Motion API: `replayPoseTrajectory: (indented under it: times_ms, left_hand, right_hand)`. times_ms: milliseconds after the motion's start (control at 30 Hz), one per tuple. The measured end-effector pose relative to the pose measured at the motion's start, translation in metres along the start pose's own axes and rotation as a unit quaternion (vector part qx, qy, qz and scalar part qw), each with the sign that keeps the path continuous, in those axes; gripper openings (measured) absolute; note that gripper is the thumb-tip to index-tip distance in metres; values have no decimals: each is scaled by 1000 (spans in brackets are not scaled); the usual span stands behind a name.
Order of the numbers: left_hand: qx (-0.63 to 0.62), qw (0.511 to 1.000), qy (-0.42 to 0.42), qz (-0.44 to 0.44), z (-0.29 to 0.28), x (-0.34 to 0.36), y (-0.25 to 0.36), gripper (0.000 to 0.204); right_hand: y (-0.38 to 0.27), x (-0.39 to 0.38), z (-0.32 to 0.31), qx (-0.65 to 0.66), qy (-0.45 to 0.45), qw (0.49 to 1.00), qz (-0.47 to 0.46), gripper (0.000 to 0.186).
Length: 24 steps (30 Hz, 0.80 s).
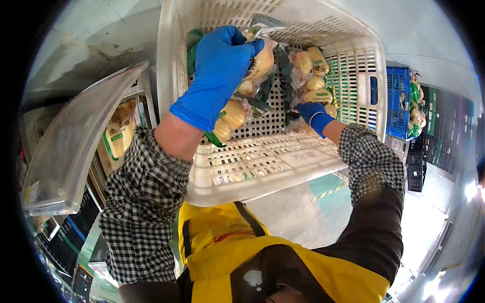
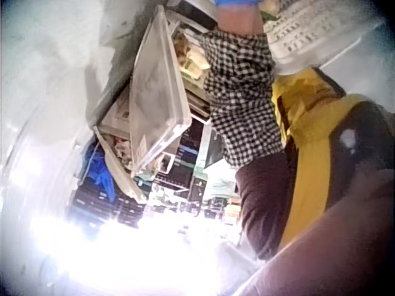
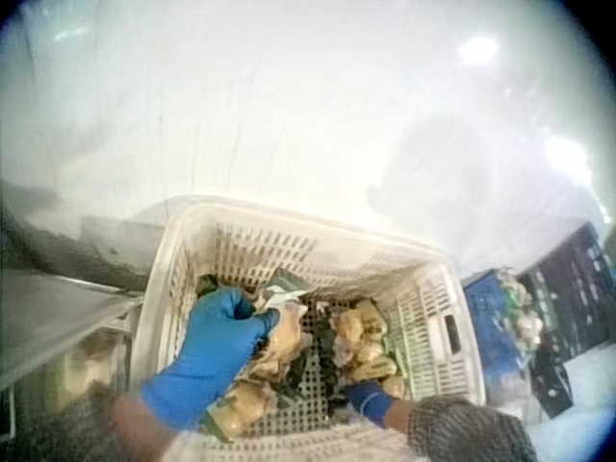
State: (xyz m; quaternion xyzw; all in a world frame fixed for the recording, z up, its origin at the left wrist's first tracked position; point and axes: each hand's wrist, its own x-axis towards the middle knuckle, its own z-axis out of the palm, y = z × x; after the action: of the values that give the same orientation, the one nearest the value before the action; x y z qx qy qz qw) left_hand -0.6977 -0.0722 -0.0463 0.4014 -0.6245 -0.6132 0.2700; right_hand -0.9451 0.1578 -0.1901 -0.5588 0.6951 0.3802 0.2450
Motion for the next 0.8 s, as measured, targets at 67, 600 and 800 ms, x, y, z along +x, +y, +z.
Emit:
replayPoseTrajectory:
  times_ms: [67,600,800]
  left_hand:
    - [7,1000,-7,8,3,-1,-3,31]
    - [-240,952,-159,-101,-11,11,4,65]
    - [223,892,154,360,-12,-11,6,64]
  right_hand:
    - [11,8,-2,72,-48,996,2,39]
    - [-34,-29,-152,744,233,585,-223,54]
    - [-23,-27,-124,523,54,850,-31,56]
